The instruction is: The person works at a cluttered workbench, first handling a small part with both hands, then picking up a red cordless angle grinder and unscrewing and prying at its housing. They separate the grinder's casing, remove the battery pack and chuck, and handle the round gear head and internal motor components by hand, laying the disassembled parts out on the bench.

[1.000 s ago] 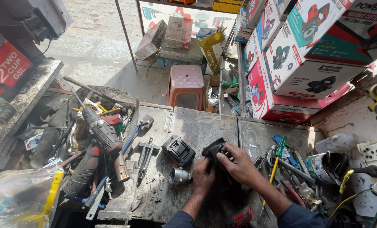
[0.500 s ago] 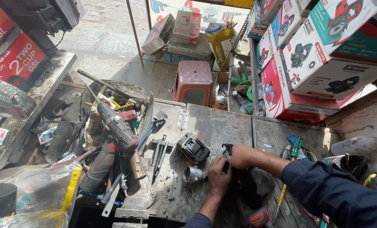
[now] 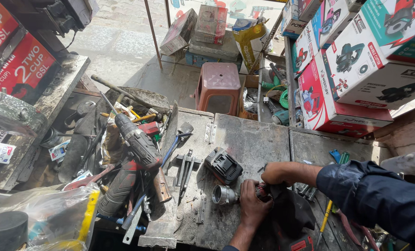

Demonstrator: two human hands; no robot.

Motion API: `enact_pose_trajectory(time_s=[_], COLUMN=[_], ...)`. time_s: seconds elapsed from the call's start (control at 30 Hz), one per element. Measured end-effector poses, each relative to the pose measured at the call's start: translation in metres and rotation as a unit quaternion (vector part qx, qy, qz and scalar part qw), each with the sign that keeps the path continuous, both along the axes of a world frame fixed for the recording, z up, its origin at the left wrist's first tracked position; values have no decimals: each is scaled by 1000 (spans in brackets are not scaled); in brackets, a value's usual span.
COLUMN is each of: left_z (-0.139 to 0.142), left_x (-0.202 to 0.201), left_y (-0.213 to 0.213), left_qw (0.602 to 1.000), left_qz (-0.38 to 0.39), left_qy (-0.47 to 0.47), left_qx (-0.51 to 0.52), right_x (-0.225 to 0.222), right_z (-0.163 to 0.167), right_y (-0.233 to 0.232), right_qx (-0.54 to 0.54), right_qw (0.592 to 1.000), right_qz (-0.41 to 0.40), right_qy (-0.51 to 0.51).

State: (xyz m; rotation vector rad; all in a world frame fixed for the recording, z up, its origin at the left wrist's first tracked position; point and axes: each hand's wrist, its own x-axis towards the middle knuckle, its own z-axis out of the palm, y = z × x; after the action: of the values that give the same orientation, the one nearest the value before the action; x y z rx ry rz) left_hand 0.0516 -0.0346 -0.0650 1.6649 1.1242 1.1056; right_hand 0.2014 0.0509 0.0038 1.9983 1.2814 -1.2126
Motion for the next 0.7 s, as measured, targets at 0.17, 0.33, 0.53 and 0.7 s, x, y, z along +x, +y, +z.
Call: enact_pose_trajectory(time_s=[0.17,0.33,0.53,0.7], left_z=[-10,-19,-27,-28], left_x=[3,5,8,8], left_y=[8,8,8,7], left_qw=[999,997,995,993], left_qz=[-5,-8,-4,-11], left_qy=[-23,-28,-30,-21], left_qx=[36,69,92,112], right_x=[-2,-2,-6,-12], right_z=[-2,-2,7,24], right_y=[-3,-6,-8,-11], right_qx=[45,108,109,82], right_qw=[998,981,979,979], right_qz=[18,146,161,177], right_qy=[-49,-74,-63,-53])
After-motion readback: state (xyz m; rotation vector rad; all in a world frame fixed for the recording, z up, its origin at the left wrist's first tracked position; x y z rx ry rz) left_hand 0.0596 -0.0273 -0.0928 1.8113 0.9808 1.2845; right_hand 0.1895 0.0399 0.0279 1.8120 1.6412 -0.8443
